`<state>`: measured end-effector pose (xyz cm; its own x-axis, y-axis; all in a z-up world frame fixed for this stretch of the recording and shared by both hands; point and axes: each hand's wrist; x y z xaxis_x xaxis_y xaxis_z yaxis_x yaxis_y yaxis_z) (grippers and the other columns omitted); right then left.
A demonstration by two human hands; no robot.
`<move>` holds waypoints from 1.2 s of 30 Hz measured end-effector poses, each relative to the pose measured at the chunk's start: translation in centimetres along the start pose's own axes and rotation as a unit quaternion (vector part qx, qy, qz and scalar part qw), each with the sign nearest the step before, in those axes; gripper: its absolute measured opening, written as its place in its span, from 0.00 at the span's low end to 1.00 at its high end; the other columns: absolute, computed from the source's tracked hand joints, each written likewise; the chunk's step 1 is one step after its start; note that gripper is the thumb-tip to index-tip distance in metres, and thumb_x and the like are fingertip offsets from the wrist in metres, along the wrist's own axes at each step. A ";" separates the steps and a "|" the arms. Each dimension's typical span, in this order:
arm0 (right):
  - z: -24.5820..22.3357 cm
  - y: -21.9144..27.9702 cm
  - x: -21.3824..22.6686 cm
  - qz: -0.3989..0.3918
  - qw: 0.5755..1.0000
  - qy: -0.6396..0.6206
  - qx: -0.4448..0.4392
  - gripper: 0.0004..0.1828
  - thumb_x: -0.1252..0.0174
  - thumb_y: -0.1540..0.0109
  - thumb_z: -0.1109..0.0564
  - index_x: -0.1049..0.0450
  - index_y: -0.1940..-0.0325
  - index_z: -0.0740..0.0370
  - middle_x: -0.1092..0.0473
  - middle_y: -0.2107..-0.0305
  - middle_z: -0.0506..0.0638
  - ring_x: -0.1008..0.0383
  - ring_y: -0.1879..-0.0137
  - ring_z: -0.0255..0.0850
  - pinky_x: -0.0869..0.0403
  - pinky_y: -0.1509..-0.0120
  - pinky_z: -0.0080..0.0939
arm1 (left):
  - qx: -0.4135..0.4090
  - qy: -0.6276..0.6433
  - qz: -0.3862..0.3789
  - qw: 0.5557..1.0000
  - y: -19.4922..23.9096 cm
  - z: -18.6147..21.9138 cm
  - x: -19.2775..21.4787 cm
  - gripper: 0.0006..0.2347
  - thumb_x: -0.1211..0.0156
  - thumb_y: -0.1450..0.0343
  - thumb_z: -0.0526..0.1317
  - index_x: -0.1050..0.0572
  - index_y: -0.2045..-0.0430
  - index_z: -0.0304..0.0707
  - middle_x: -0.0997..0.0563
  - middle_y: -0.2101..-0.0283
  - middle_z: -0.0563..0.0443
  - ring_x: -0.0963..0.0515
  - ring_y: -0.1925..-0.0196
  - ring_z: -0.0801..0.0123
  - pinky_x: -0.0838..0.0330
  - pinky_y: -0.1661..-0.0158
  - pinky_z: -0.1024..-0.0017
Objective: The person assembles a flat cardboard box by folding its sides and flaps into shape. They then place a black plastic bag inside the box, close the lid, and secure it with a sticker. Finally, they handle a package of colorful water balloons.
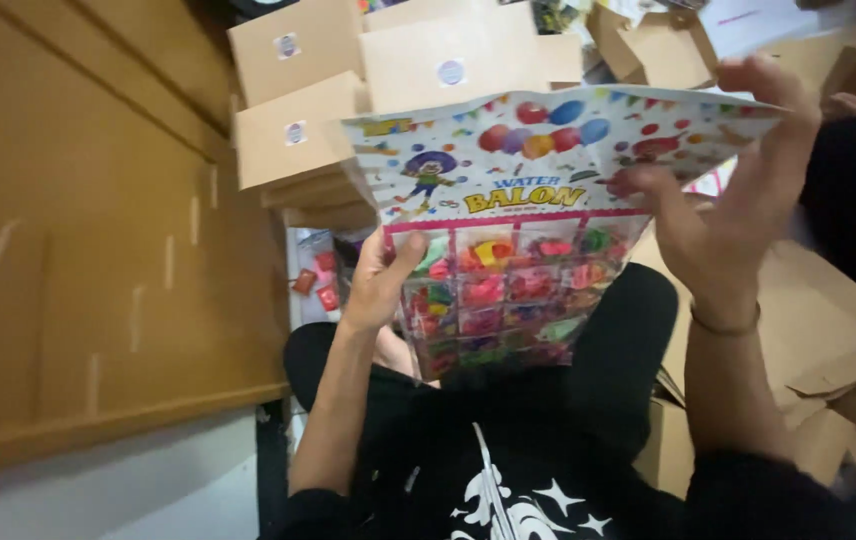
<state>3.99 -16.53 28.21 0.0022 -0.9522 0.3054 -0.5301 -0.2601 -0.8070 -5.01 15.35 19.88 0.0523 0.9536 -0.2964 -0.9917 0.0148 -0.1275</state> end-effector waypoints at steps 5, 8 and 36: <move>-0.9 -2.5 -3.5 0.037 0.993 0.037 0.104 0.51 0.20 0.37 0.76 0.50 0.25 0.60 0.41 0.46 0.60 0.34 0.45 0.54 0.26 0.38 0.50 | -0.030 -0.001 0.063 0.998 2.2 0.7 3.2 0.14 0.44 0.23 0.38 0.29 0.47 0.27 0.20 0.50 0.44 0.20 0.53 0.69 0.27 0.50 0.74; -2.8 -3.7 -4.2 0.040 0.993 0.052 0.094 0.15 0.22 0.36 0.81 0.24 0.58 0.80 0.30 0.62 0.65 0.36 0.59 0.51 0.34 0.53 0.49 | -0.039 -0.039 0.064 0.996 3.0 0.7 4.9 0.13 0.44 0.24 0.39 0.27 0.49 0.27 0.20 0.51 0.46 0.22 0.53 0.70 0.28 0.49 0.74; -1.4 -0.9 -3.6 -0.042 0.981 0.136 0.129 0.13 0.18 0.36 0.66 0.17 0.56 0.72 0.27 0.60 0.63 0.33 0.53 0.55 0.33 0.41 0.60 | -0.344 -0.393 0.091 0.848 2.0 11.8 -3.2 0.17 0.36 0.29 0.22 0.29 0.51 0.40 0.21 0.50 0.43 0.21 0.58 0.65 0.23 0.55 0.71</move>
<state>3.27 -12.68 28.56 -0.2087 -0.8567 0.4717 -0.3048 -0.4013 -0.8637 -8.59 15.85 31.78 -0.4565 0.8308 0.3184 -0.6576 -0.0740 -0.7498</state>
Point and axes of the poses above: each hand's wrist, its own y-axis away from the middle knuckle, its own x-axis out of the back of the hand, z = x × y
